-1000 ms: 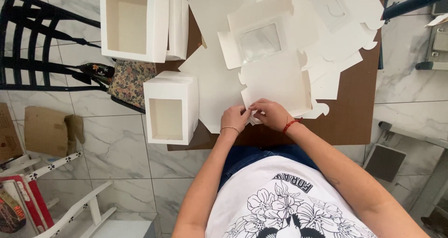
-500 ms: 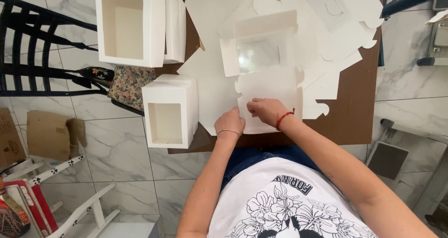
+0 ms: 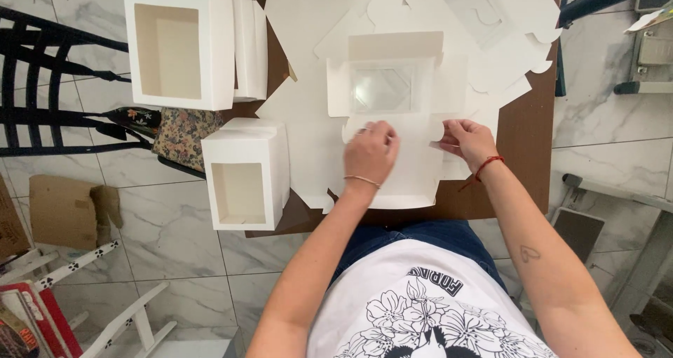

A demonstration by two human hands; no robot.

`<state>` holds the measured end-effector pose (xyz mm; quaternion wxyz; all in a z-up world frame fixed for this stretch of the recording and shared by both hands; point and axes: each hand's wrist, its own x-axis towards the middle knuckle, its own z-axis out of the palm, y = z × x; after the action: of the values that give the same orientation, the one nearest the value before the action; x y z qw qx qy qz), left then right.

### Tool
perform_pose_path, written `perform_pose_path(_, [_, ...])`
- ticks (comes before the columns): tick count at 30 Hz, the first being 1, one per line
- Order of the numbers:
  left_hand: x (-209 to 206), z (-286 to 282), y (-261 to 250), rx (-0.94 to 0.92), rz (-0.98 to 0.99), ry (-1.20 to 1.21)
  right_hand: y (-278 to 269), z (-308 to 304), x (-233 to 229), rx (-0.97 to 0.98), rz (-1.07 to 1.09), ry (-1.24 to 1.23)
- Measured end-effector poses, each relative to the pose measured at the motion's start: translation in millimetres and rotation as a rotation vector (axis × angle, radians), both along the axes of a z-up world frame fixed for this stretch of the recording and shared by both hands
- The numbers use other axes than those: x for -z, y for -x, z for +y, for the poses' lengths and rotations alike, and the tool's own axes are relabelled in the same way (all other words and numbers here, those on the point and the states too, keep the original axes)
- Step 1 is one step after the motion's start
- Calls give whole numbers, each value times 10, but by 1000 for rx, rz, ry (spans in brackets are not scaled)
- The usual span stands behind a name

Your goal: Folding cardboard templates into 3D boxes

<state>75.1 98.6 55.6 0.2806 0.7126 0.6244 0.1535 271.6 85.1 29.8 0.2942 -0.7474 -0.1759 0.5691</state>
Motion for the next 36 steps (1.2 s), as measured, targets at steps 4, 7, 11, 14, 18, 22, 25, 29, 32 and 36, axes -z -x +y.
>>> perform_pose_path(4, [-296, -80, -474, 218, 3, 571, 146, 70, 61, 17, -16, 95])
perform_pose_path(7, [330, -185, -664, 156, 0, 767, 106, 64, 284, -52, -82, 87])
perform_pose_path(11, [803, -371, -536, 215, -46, 708, 73, 16, 180, -140, -95, 126])
perform_pose_path(14, [774, -491, -324, -94, -488, 981, 111, -96, 132, -183, -46, 85])
perform_pose_path(18, [613, -592, -177, -321, -858, 1202, 178, -278, -58, -204, 60, -42])
perform_pose_path(22, [685, -676, -175, -417, -899, 1267, 335, -409, -355, -260, -56, -74])
perform_pose_path(25, [795, -729, -232, -491, -923, 1295, 205, -649, 88, -236, -30, -112])
perform_pose_path(29, [551, -684, -236, -532, -990, 1324, 58, -815, 403, -384, -177, -145])
perform_pose_path(32, [295, -597, -244, -600, -991, 1378, 31, -858, 469, -383, -215, -130])
perform_pose_path(36, [700, -804, -279, -605, -901, 1354, 56, -971, 567, -400, -278, -81])
